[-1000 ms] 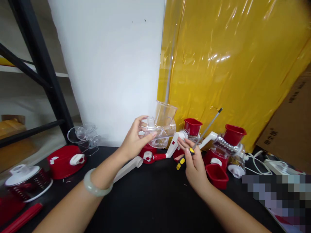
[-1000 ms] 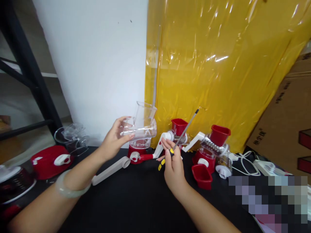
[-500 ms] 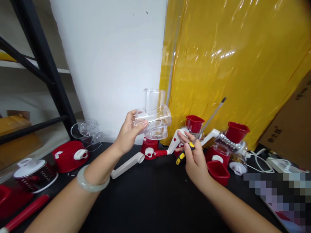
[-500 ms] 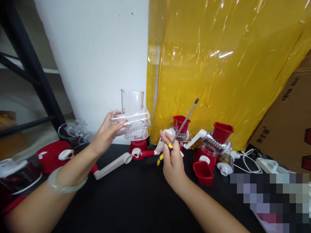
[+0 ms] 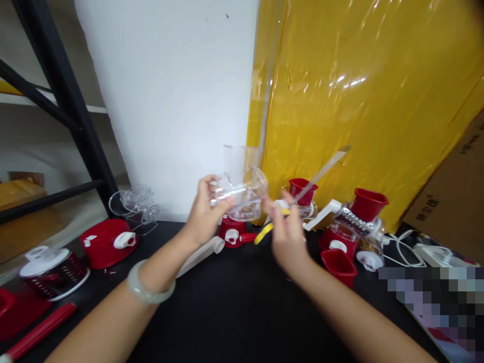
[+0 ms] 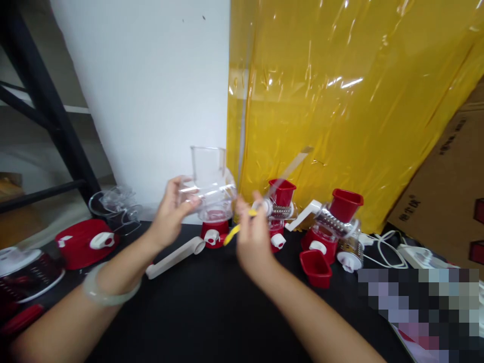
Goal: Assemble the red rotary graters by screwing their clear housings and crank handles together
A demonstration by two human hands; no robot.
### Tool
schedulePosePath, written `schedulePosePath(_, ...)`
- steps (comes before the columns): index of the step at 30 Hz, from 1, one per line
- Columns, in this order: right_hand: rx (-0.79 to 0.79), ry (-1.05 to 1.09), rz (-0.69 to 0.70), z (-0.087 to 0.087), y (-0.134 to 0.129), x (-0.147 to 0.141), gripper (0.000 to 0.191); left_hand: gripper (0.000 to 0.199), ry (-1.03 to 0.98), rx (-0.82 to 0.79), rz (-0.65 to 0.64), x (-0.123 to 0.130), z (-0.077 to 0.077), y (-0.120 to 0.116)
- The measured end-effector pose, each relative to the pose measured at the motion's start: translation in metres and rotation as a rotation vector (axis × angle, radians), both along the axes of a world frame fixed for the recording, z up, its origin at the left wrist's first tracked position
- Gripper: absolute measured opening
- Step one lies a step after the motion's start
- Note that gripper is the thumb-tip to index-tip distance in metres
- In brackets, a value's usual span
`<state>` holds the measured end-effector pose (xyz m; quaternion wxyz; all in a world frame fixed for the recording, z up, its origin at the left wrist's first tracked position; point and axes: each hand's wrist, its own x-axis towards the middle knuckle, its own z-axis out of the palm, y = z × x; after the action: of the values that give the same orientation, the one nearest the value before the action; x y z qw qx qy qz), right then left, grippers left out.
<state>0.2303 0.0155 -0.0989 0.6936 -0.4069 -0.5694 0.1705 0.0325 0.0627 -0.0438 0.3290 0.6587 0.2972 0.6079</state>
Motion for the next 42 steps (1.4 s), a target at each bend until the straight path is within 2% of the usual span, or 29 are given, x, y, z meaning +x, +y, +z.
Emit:
schedulePosePath(3,-0.041,-0.020,0.173,0.003,0.008,-0.005,0.060,0.063,-0.031,0.026,0.018,-0.001,0.001,0.001)
schedulePosePath(5,-0.034,0.088,0.070,0.003,0.014,-0.010,0.062,0.063,-0.115,0.034,0.050,-0.001,0.002,0.001)
schedulePosePath(6,-0.035,0.108,0.061,0.003,0.015,-0.013,0.063,0.063,-0.131,0.036,0.060,-0.001,0.003,0.000)
schedulePosePath(8,-0.076,0.006,0.148,0.001,0.017,-0.019,0.062,0.066,-0.098,0.082,0.104,-0.002,0.005,-0.001)
schedulePosePath(10,-0.119,-0.082,0.243,-0.001,0.015,-0.020,0.060,0.065,-0.073,0.096,0.079,-0.006,0.008,-0.001)
schedulePosePath(12,-0.115,-0.077,0.195,-0.007,0.012,-0.014,0.055,0.059,-0.151,0.033,0.064,-0.016,0.014,0.001)
schedulePosePath(14,-0.094,-0.076,0.117,-0.017,0.006,-0.006,0.046,0.059,-0.214,-0.063,0.088,-0.029,0.021,0.004)
schedulePosePath(16,-0.138,-0.153,0.081,-0.031,-0.002,0.000,0.033,0.059,-0.261,-0.127,0.107,-0.042,0.028,0.006)
schedulePosePath(18,-0.211,-0.272,0.115,-0.049,-0.011,0.000,0.030,0.059,-0.296,-0.144,0.109,-0.050,0.032,0.004)
schedulePosePath(21,-0.318,-0.386,0.257,-0.071,-0.023,-0.009,0.029,0.059,-0.319,-0.151,0.094,-0.050,0.034,-0.002)
schedulePosePath(24,-0.351,-0.410,0.316,-0.082,-0.028,-0.019,0.026,0.060,-0.314,-0.161,0.075,-0.043,0.032,-0.009)
schedulePosePath(32,-0.391,-0.408,0.356,-0.094,-0.029,-0.027,0.019,0.058,-0.262,-0.152,0.040,-0.031,0.016,-0.010)
schedulePosePath(42,-0.381,-0.366,0.360,-0.090,-0.029,-0.028,0.026,0.049,-0.219,-0.095,-0.020,-0.023,0.007,-0.006)
